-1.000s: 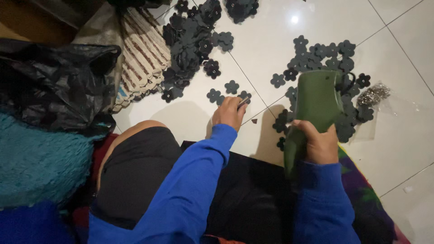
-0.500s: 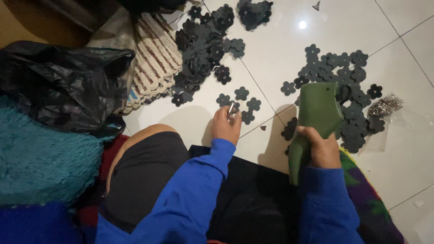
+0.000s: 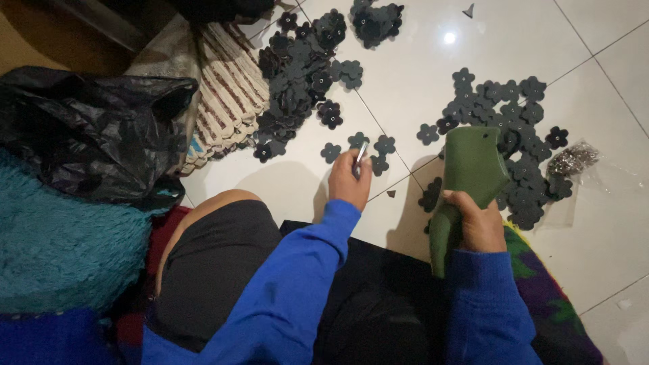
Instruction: The person sits on the floor and assembles small black flower-shaped craft pieces by inserting metal fasteners into their centers using a handheld green tool. They repeatedly pick up pieces, align the fasteners, and press them into place.
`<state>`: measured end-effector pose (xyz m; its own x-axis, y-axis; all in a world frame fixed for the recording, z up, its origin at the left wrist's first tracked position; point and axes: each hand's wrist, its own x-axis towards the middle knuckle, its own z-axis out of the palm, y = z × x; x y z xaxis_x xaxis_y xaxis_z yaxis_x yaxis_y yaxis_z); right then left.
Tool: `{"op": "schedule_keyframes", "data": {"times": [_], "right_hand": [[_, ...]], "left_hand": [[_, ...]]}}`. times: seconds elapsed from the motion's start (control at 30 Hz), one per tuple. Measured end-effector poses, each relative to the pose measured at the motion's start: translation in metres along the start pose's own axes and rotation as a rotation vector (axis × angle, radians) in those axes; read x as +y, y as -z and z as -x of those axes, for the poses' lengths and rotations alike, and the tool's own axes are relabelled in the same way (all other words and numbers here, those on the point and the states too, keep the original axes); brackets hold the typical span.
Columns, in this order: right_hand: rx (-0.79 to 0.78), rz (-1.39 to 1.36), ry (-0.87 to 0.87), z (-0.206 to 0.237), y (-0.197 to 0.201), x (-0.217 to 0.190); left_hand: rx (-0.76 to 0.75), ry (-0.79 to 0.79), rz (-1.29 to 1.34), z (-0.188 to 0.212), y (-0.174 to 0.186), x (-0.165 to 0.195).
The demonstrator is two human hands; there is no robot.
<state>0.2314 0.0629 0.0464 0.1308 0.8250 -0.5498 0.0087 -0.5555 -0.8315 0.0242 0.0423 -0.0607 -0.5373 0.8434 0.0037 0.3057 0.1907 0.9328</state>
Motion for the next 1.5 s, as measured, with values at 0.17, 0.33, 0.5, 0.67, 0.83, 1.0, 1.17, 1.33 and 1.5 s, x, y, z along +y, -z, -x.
{"op": "schedule_keyframes", "data": {"times": [0.17, 0.33, 0.5, 0.67, 0.83, 1.0, 1.17, 1.33, 1.5], "right_hand": [[-0.022, -0.061, -0.023, -0.001, -0.002, 0.002], [-0.061, -0.053, 0.049, 0.003, -0.005, -0.001], [-0.039, -0.055, -0.041, 0.006, -0.006, -0.003], [-0.045, -0.026, 0.035, 0.002, -0.004, 0.000], [-0.085, -0.044, 0.036, 0.005, -0.006, 0.000], [-0.033, -0.070, -0.040, 0.010, -0.011, -0.006], [-0.054, -0.065, -0.020, 0.011, -0.011, -0.008], [-0.035, -0.044, -0.034, 0.005, -0.008, 0.001], [-0.078, 0.023, 0.034, -0.002, 0.000, 0.010]], "left_hand": [[-0.098, 0.257, 0.376, -0.022, -0.009, 0.018], [-0.099, 0.112, 0.383, -0.043, -0.025, 0.025], [-0.066, 0.144, 0.465, -0.052, -0.040, 0.017], [-0.050, 0.175, 0.493, -0.056, -0.046, 0.007], [-0.012, 0.207, 0.528, -0.056, -0.047, 0.006], [0.009, 0.246, 0.532, -0.056, -0.047, 0.008], [-0.001, 0.233, 0.477, -0.053, -0.045, 0.012], [0.000, 0.194, 0.385, -0.049, -0.045, 0.013], [0.001, 0.143, 0.359, -0.050, -0.044, 0.013]]}}
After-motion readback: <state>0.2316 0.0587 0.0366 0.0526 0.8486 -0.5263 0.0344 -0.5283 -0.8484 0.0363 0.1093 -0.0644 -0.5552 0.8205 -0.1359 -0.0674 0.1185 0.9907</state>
